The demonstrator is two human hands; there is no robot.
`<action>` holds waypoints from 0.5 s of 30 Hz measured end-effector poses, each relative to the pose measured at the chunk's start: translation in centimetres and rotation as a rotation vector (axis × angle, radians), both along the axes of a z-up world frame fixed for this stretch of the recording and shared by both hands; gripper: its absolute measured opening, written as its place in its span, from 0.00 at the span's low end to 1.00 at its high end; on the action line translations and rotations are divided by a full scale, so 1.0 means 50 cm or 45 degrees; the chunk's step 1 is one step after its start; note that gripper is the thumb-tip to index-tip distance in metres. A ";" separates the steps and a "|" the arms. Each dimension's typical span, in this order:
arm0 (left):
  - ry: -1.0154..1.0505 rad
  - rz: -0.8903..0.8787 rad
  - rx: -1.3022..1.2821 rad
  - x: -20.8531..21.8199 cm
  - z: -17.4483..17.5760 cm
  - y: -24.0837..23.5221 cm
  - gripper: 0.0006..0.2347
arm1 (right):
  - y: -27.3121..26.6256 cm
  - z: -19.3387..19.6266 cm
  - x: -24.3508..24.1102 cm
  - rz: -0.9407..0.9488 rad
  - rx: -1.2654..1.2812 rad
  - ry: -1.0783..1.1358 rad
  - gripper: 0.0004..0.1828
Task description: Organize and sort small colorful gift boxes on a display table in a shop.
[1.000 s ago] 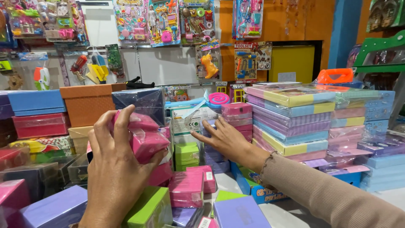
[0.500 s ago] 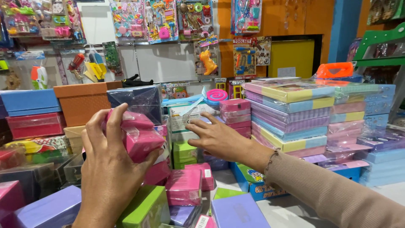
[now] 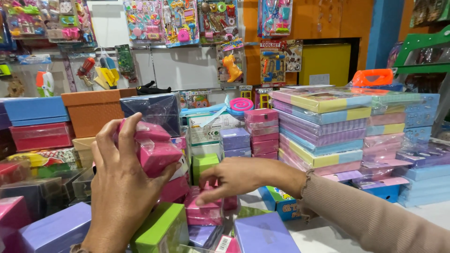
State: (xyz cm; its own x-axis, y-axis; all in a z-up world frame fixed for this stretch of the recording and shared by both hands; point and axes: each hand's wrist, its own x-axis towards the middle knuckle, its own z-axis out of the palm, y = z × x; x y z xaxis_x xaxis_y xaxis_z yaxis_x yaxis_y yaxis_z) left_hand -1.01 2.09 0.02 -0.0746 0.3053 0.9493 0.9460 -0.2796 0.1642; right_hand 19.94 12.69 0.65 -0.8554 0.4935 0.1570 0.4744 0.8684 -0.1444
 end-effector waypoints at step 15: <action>-0.031 0.002 -0.049 0.000 0.001 -0.004 0.45 | 0.010 0.178 0.119 -0.467 0.580 0.185 0.37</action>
